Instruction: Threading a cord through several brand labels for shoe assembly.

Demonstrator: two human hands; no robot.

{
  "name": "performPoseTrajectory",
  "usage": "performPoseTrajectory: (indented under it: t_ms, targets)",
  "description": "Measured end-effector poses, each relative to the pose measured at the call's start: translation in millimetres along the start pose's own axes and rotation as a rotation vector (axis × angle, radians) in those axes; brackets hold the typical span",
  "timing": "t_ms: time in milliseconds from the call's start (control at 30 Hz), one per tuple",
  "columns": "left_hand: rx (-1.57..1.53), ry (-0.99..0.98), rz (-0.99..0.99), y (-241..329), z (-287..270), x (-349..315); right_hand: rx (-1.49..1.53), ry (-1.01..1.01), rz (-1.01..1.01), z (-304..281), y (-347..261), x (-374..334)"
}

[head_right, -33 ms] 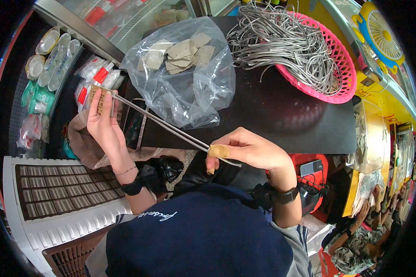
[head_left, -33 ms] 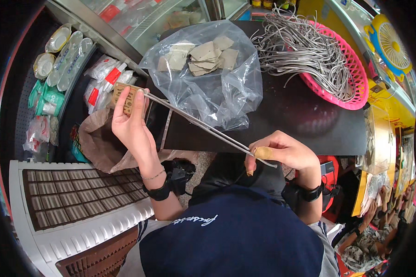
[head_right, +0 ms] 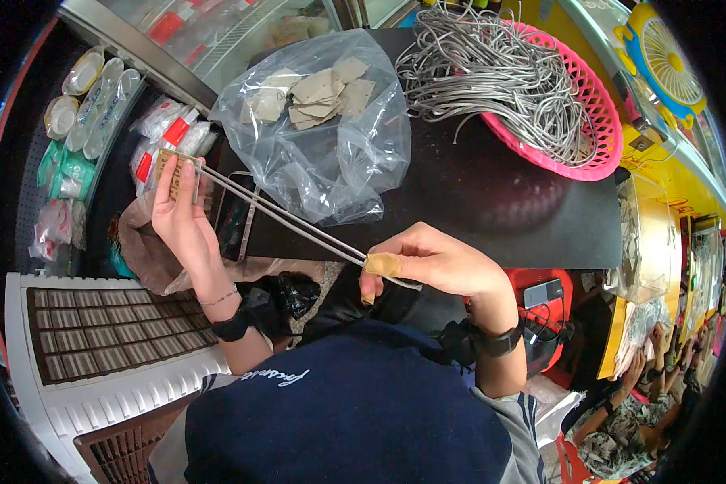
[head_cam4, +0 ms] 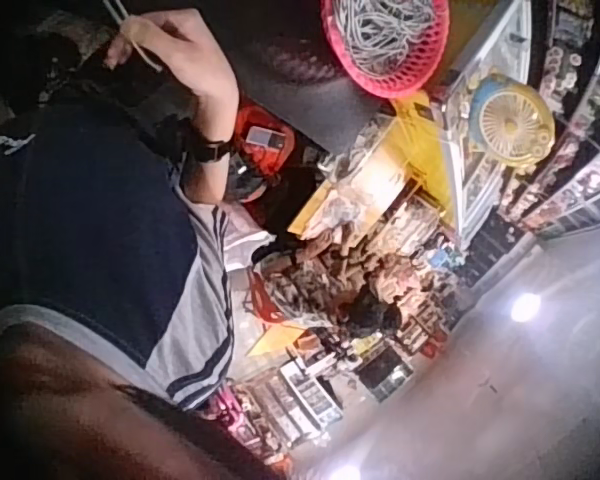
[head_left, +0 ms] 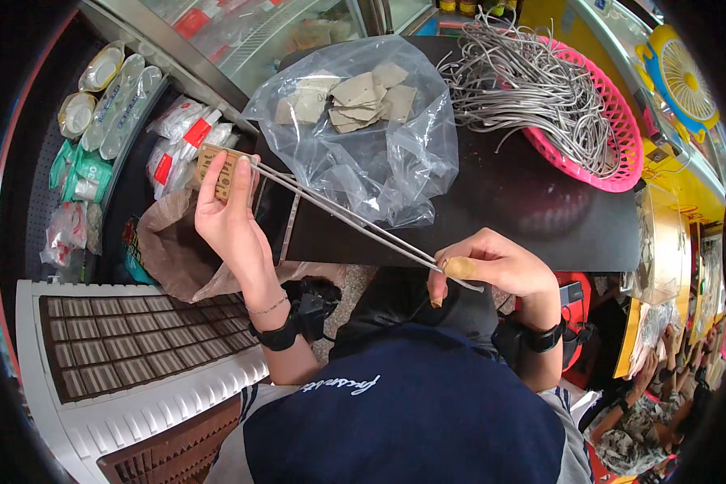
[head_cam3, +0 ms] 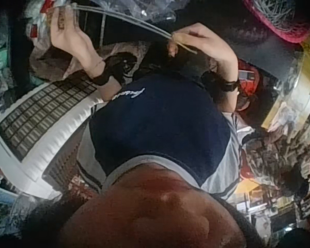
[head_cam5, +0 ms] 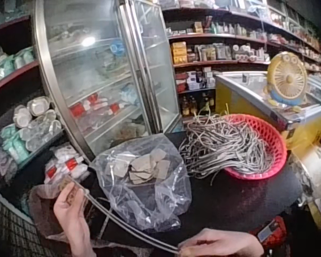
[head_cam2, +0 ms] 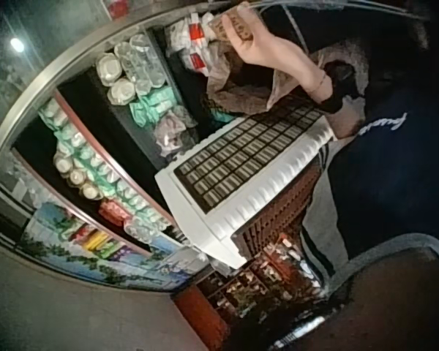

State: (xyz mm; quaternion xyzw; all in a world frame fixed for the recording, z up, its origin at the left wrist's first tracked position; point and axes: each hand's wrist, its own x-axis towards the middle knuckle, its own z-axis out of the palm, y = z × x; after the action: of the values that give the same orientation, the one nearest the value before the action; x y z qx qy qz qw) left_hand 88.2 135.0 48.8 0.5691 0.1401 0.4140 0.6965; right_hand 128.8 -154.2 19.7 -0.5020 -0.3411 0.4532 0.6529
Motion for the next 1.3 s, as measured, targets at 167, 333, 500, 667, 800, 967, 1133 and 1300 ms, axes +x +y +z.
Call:
performPoseTrajectory:
  t_ms: [167, 333, 500, 667, 800, 967, 1133, 1300]
  targets:
    - [0.085, -0.035, 0.070, -7.0, -6.9, 4.0, -0.014, -0.014, 0.021, -3.6, 0.9, -4.0]
    - [0.075, 0.010, 0.003, 0.2, -8.2, 4.7, 0.032, 0.014, 0.060, -4.2, 1.9, -6.9]
    - [0.101, -0.011, 0.064, -5.0, -8.9, 6.4, 0.014, 0.015, 0.072, -6.1, 3.2, -9.1]
    - [0.118, 0.003, 0.047, 2.8, -6.7, 3.4, -0.005, 0.012, 0.065, -6.5, 3.9, -12.7]
    - [0.108, -0.007, 0.055, 6.4, -5.6, -1.4, -0.017, -0.015, 0.076, -7.3, 5.3, -16.4]
    - [0.123, -0.128, 0.116, 24.5, 9.1, -27.0, -0.762, 0.157, -0.158, 8.8, -10.9, -28.6]
    - [0.085, -0.257, 0.122, 43.1, 19.9, -62.1, -0.723, 0.116, -0.176, 39.2, -47.4, -27.1]
    - [0.064, -0.453, 0.137, 34.5, 31.8, -92.8, -0.318, 0.045, -0.096, 63.8, -8.7, 7.0]
